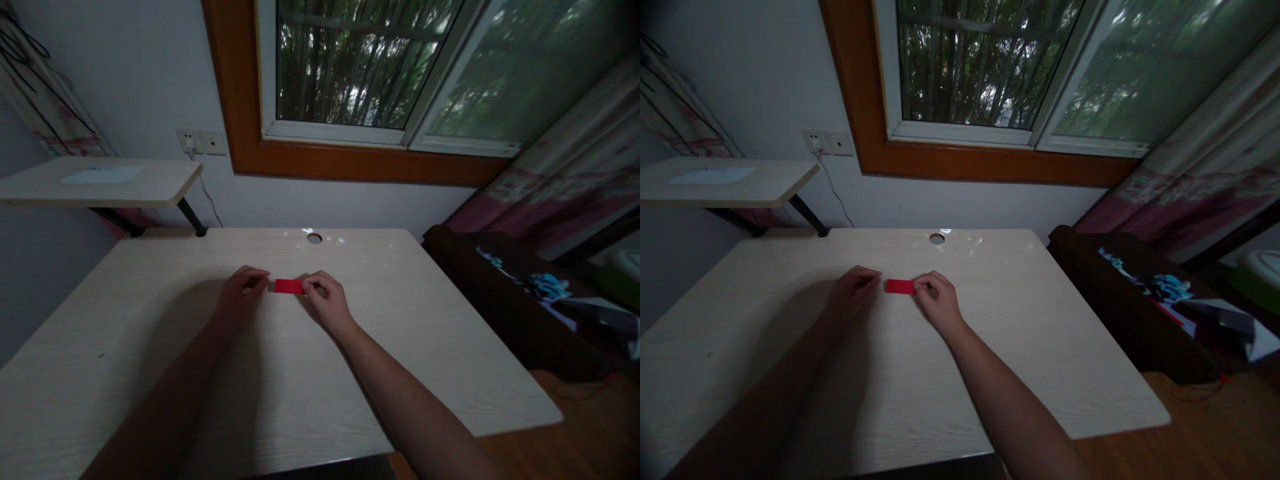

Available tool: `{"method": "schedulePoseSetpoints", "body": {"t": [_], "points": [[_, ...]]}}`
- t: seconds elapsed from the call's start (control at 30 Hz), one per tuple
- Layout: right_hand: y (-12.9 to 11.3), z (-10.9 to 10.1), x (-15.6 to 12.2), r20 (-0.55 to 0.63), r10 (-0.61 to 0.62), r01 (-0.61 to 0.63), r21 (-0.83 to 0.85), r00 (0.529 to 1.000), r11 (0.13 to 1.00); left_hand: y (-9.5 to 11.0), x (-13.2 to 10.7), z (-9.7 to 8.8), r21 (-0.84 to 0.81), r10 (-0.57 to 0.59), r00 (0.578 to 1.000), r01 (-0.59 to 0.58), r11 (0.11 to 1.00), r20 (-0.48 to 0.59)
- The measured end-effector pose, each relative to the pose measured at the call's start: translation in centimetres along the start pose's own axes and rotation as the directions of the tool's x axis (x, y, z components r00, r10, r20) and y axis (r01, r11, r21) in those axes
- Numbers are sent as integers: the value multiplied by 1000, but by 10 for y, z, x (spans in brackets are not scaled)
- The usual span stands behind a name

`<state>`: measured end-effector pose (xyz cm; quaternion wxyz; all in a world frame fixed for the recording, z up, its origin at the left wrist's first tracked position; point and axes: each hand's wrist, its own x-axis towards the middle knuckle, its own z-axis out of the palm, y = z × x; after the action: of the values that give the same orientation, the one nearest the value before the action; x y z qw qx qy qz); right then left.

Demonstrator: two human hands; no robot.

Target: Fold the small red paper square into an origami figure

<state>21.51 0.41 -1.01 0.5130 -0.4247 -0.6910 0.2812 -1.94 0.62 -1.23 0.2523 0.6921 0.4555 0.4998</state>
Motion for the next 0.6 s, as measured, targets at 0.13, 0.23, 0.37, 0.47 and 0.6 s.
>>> {"method": "schedulePoseSetpoints", "body": {"t": [0.13,0.23,0.37,0.47,0.6], "points": [[0,1,0,17,4,-4,9,1000,1000,2,-3,5,-94,36,994,-26,995,101],[-1,1,0,42,6,-7,15,999,1000,3,-4,8,-92,102,984,-89,992,144],[-3,1,0,88,16,-20,49,996,999,2,-4,11,-19,182,962,-182,983,206],[-4,1,-1,115,35,-44,82,993,996,2,-4,11,4,209,954,-215,977,213],[-4,2,-1,127,60,-74,111,990,991,3,-5,10,41,213,949,-229,973,234]]}}
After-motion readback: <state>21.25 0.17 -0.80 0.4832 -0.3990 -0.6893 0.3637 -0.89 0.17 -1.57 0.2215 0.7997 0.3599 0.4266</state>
